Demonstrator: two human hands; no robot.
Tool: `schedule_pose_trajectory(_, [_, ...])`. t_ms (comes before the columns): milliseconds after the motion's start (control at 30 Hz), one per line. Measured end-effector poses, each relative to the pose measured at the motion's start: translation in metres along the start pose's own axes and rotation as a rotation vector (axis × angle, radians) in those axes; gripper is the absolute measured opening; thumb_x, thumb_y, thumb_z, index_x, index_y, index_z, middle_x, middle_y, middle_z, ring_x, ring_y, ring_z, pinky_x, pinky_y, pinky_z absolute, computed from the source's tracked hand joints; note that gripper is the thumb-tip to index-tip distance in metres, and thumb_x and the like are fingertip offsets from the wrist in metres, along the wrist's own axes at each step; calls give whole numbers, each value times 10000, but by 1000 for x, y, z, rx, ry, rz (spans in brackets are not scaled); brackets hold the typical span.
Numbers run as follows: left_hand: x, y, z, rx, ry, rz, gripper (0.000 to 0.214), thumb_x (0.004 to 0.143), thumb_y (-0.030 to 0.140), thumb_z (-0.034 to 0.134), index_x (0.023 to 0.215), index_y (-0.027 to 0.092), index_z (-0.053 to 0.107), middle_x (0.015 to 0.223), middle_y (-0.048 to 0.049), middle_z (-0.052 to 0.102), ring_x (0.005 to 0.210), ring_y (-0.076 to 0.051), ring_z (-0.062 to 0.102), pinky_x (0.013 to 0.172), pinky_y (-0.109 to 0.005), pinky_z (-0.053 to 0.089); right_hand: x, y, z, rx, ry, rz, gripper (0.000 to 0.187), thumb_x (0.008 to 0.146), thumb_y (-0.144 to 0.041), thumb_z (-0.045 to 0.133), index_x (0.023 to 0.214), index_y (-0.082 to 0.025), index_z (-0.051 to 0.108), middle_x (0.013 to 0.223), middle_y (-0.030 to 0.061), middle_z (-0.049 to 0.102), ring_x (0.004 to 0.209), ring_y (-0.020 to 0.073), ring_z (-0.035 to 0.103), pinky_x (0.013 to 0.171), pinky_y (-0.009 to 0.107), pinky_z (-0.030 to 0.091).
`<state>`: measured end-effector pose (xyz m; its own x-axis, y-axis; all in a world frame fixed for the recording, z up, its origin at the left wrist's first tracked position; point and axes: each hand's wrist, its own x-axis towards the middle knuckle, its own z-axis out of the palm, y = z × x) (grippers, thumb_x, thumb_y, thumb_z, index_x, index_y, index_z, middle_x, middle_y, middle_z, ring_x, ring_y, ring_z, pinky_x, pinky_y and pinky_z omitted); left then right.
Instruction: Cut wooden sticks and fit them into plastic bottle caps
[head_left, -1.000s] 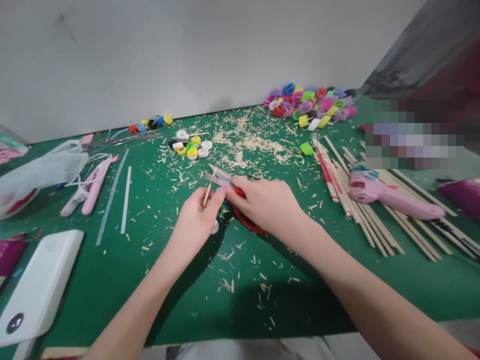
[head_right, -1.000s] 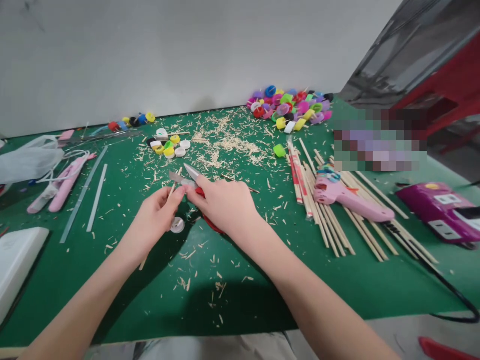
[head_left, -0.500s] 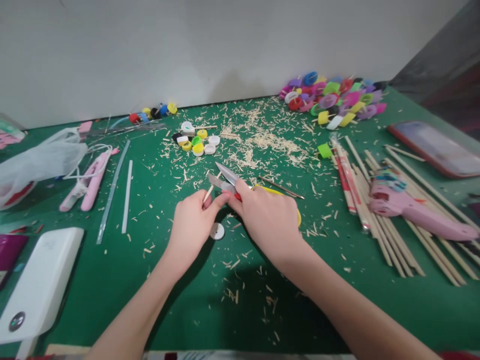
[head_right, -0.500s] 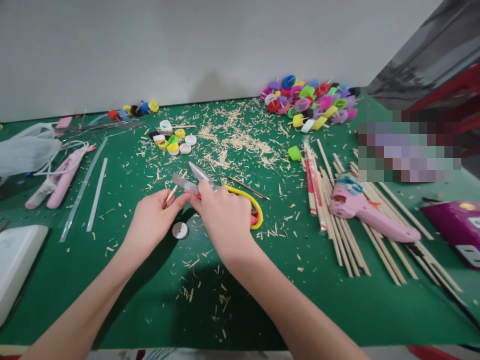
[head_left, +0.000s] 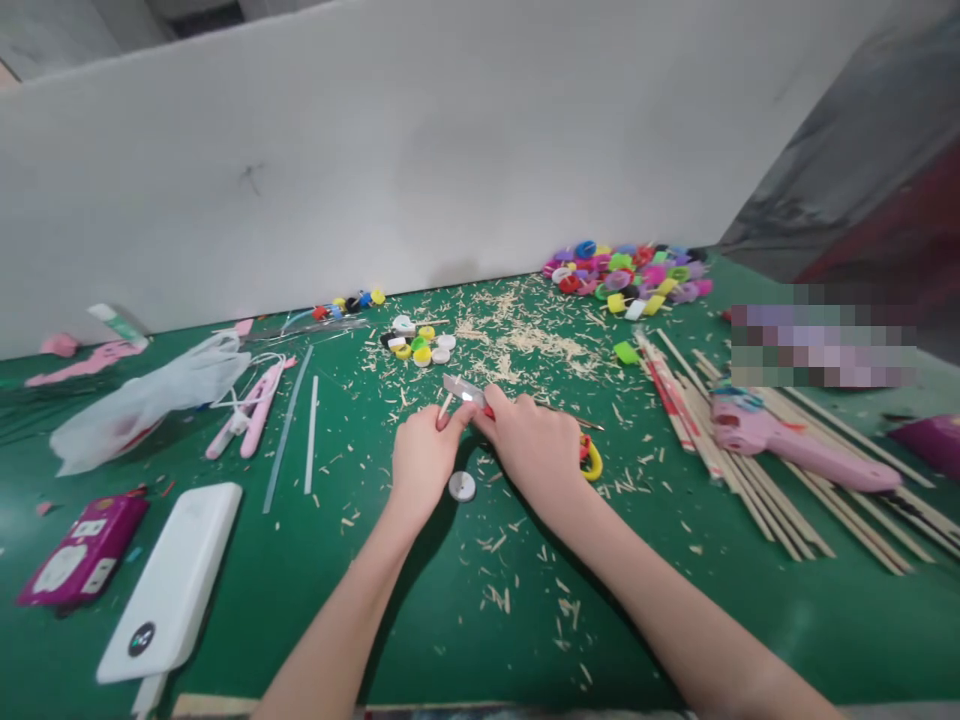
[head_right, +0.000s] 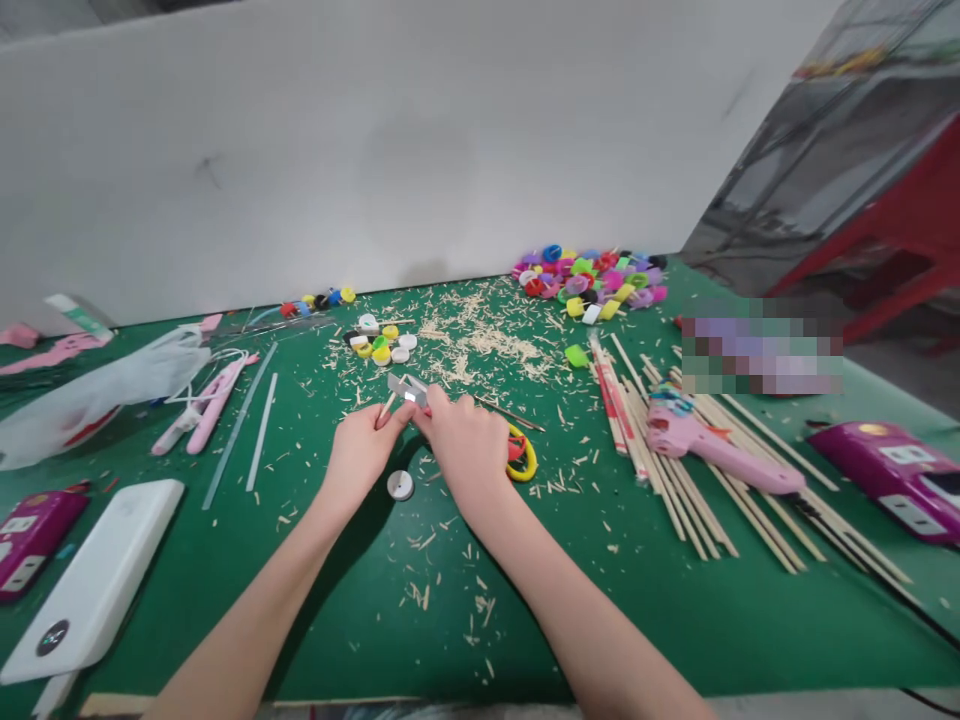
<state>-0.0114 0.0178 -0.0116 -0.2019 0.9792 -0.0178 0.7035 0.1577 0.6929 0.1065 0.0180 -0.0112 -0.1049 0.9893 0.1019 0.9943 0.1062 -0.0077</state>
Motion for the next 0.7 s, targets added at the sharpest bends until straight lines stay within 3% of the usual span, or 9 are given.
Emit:
schedule_pose_trajectory(67, [-2,3,3,6,18,-3,504,816,498,524,505,204,258,475,51,289,493,-111,217,519,-262,162,3,2,-2,22,32,32,438,973,-465,257,1034,-212,609,809,115,685,660,203,661,496,231,232])
schedule_pose_trajectory(200, [-12,12,8,11,17,2,493,827,485,506,503,203,265,477,44,293,489,-113,207,521,-263,160,14,12,-7,84,116,265,498,982,-442,191,1028,-170,606,758,133,686,656,220,663,531,239,284])
schedule_pose_trajectory(267, [-17,14,8,14,16,17,500,823,511,507,515,203,261,483,44,299,492,-114,211,521,-261,164,17,21,-8,92,123,314,490,980,-435,210,1027,-154,610,765,148,689,666,226,666,551,248,310])
schedule_pose_trajectory(533, [-17,8,2,85,84,16,394,827,458,504,596,214,298,524,48,382,497,-115,298,536,-245,219,18,47,-3,66,-57,259,522,962,-510,229,1129,-130,545,786,135,677,710,244,659,577,276,352])
schedule_pose_trajectory(700, [-16,7,-5,191,76,-6,288,866,374,440,635,216,373,566,24,464,521,-132,395,538,-246,235,17,53,-4,-40,35,58,451,964,-440,293,1146,-121,554,991,162,644,859,238,616,620,282,361])
